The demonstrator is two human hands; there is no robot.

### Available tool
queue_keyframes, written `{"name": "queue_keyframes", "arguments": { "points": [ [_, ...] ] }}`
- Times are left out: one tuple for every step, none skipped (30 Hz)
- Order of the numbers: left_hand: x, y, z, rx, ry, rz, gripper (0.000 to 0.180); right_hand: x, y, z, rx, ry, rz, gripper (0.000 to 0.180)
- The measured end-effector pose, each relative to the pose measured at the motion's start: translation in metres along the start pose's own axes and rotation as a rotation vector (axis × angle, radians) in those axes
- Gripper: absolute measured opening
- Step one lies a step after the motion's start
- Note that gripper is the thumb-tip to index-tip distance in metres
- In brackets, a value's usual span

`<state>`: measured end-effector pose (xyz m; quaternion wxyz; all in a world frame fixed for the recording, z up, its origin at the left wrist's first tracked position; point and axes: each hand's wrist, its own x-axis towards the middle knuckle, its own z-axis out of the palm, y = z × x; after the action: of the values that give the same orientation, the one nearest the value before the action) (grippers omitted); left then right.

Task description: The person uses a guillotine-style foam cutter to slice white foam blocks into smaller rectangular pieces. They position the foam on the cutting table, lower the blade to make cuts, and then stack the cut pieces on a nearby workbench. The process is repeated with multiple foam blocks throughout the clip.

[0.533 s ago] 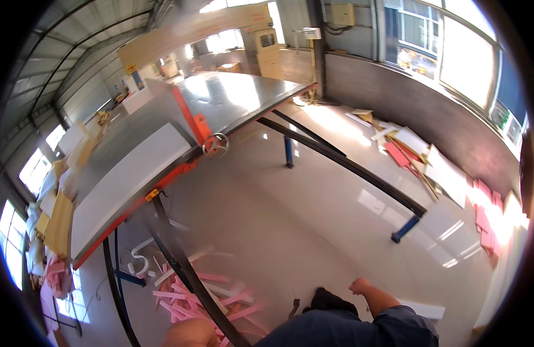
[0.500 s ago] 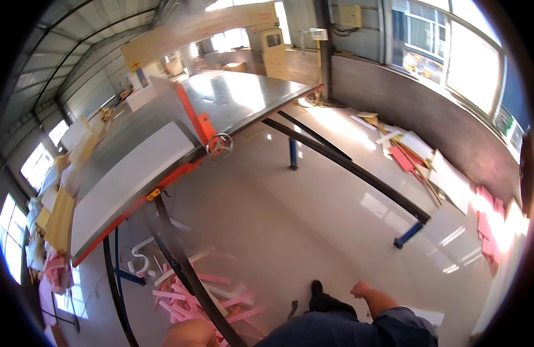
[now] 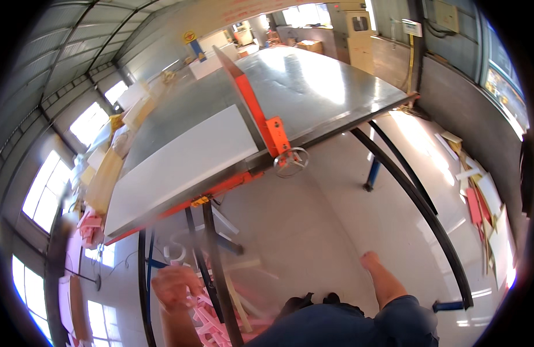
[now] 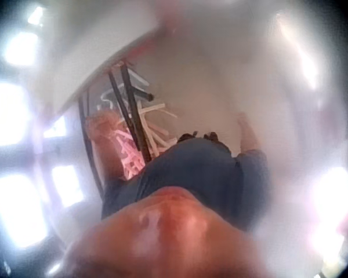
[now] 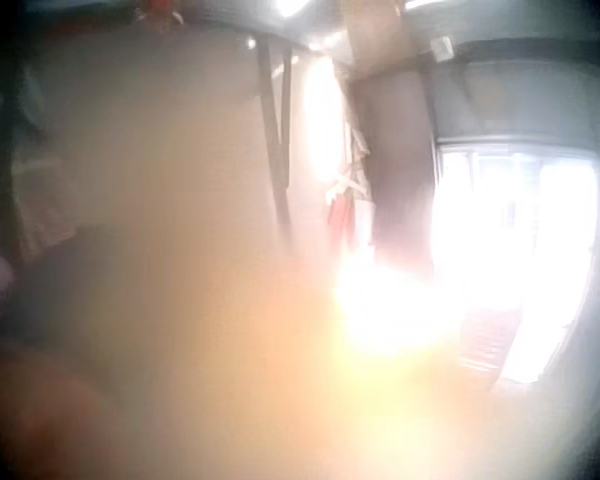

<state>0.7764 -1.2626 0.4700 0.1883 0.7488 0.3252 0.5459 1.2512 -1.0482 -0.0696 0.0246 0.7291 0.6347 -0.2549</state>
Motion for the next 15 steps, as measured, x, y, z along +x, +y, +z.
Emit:
{"name": "queue_keyframes", "arguments": {
  "points": [
    [0.004,-0.025,-0.016,0.01,0.066,-0.063,0.057,0.037,-0.018,-0.013,-0.037,0.062,-0.156,0.026],
    [0.005,-0.037,-0.037,0.101,0.096,-0.102,0.057,0.056,-0.08,-0.032,0.162,0.015,-0.045,0.027],
    [0.006,-0.05,-0.056,0.178,0.123,-0.138,0.058,0.07,-0.138,-0.057,0.35,-0.034,0.086,0.028],
    [0.013,-0.07,-0.07,0.227,0.149,-0.151,0.058,0.1,-0.165,-0.071,0.317,0.021,-0.005,0.028],
    [0.023,-0.091,-0.082,0.258,0.174,-0.152,0.051,0.131,-0.192,-0.08,0.285,0.079,-0.096,0.028],
    [0.036,-0.113,-0.093,0.276,0.197,-0.16,0.045,0.159,-0.214,-0.084,0.328,0.168,-0.136,0.027],
    [0.054,-0.136,-0.106,0.288,0.222,-0.155,0.04,0.191,-0.236,-0.091,0.371,0.274,-0.177,0.027],
    [0.076,-0.16,-0.118,0.302,0.198,-0.136,0.041,0.221,-0.261,-0.095,0.356,0.312,-0.205,0.027],
    [0.095,-0.19,-0.125,0.3,0.181,-0.142,0.043,0.245,-0.264,-0.094,0.317,0.333,-0.222,0.028],
    [0.111,-0.208,-0.137,0.345,0.161,-0.188,0.045,0.243,-0.311,-0.104,0.376,0.221,-0.171,0.033],
    [0.131,-0.222,-0.149,0.395,0.144,-0.199,0.047,0.243,-0.37,-0.139,0.444,0.137,-0.128,0.038],
    [0.162,-0.236,-0.153,0.471,0.1,-0.192,0.048,0.271,-0.387,-0.156,0.468,0.194,-0.151,0.039],
    [0.194,-0.254,-0.151,0.529,0.046,-0.191,0.05,0.302,-0.395,-0.162,0.487,0.25,-0.154,0.04],
    [0.23,-0.277,-0.15,0.572,-0.001,-0.149,0.053,0.347,-0.393,-0.161,0.515,0.369,-0.243,0.041],
    [0.261,-0.293,-0.15,0.63,-0.05,-0.12,0.055,0.386,-0.394,-0.155,0.543,0.469,-0.342,0.043]
  ]
}}
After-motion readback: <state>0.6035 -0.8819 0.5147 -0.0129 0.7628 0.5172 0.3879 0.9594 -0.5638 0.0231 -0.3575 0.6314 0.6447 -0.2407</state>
